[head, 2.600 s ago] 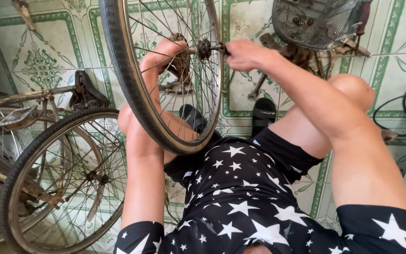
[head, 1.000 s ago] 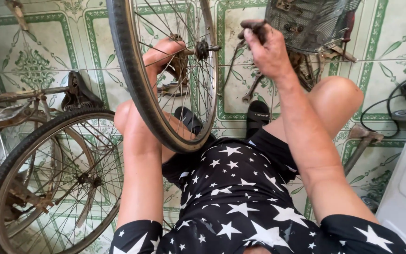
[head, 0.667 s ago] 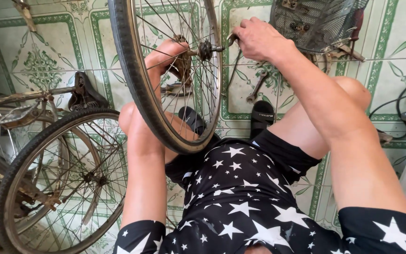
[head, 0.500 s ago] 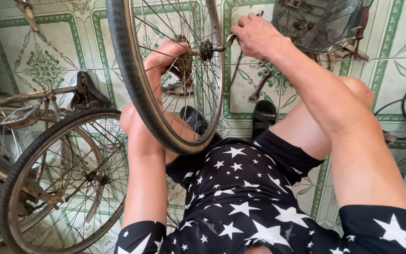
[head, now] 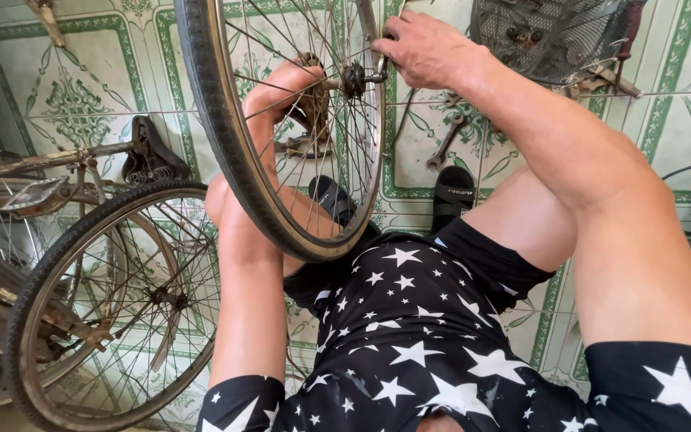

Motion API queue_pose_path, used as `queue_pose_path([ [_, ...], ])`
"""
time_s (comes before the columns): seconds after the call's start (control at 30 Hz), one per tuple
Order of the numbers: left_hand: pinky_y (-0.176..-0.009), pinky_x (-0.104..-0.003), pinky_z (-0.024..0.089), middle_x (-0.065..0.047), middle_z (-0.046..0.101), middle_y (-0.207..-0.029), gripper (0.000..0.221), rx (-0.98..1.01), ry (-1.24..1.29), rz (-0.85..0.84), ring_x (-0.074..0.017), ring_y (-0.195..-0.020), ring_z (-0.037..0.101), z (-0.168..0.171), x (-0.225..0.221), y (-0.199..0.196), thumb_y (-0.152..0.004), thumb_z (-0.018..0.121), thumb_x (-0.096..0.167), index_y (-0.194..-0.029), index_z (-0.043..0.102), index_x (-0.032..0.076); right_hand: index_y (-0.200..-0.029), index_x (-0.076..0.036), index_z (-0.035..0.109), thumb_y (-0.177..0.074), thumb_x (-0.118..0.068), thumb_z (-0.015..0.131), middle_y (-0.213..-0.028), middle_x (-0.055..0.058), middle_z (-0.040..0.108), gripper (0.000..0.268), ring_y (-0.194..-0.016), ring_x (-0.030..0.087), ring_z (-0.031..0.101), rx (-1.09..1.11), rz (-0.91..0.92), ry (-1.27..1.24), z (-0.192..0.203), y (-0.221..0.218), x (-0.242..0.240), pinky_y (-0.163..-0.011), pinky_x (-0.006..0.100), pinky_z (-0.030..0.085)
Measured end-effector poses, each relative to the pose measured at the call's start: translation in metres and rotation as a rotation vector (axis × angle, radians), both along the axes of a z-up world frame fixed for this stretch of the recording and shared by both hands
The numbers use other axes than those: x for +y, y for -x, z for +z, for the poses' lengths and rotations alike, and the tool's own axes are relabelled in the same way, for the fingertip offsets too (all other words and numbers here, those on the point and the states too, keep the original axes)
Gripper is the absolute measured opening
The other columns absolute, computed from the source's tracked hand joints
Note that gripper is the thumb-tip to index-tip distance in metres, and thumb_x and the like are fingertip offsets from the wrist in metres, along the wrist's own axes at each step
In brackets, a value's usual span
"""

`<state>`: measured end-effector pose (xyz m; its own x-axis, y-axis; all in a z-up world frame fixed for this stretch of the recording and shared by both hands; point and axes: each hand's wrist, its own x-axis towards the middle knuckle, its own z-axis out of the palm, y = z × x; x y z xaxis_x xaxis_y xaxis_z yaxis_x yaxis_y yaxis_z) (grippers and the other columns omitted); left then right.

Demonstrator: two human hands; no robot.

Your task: The person manipulates the axle and hub of a bicycle wheel while sitting on the floor, using a small metal tool to work on the components.

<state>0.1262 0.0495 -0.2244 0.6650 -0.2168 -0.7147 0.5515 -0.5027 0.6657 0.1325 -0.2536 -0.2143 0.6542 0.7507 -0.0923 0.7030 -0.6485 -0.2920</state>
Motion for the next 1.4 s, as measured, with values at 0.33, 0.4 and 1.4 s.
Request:
queue_pose_path([
  [0.33, -0.063, -0.038, 0.036, 0.001, 0.052, -0.073, 0.028, -0.05, -0.111, -0.072, -0.0137, -0.068, 0.042, 0.0, 0.0, 0.0, -0.092, 0.064, 0.038, -0.082, 0.06, 0.012, -0.133, -0.008, 0.063, -0.088, -0.007, 0.063, -0.126, 0.017, 0.056, 0.045, -0.117, 0.034, 0.057, 0.057, 0.013, 0.055, -0.005, -0.004, 0.002, -0.104, 0.043, 0.047],
  [0.4, -0.063, -0.039, 0.034, 0.0, 0.05, -0.073, 0.028, -0.013, -0.115, -0.049, -0.0148, -0.067, 0.04, 0.001, -0.001, -0.005, -0.092, 0.064, 0.038, -0.082, 0.06, 0.012, -0.133, -0.009, 0.063, -0.089, -0.007, 0.063, -0.126, 0.016, 0.056, 0.044, -0.117, 0.033, 0.056, 0.078, 0.005, 0.08, -0.002, -0.002, 0.004, -0.104, 0.043, 0.047],
  [1.4, -0.068, -0.039, 0.037, -0.001, 0.054, -0.078, 0.027, -0.502, 0.164, 0.131, -0.0152, -0.072, 0.045, 0.154, -0.027, 0.084, -0.091, 0.066, 0.038, -0.088, 0.062, 0.011, -0.1, 0.005, 0.057, -0.096, -0.01, 0.054, -0.083, 0.019, 0.068, 0.017, -0.078, 0.031, 0.068, 1.007, -0.471, -0.107, -0.004, 0.036, 0.02, -0.071, 0.044, 0.055],
])
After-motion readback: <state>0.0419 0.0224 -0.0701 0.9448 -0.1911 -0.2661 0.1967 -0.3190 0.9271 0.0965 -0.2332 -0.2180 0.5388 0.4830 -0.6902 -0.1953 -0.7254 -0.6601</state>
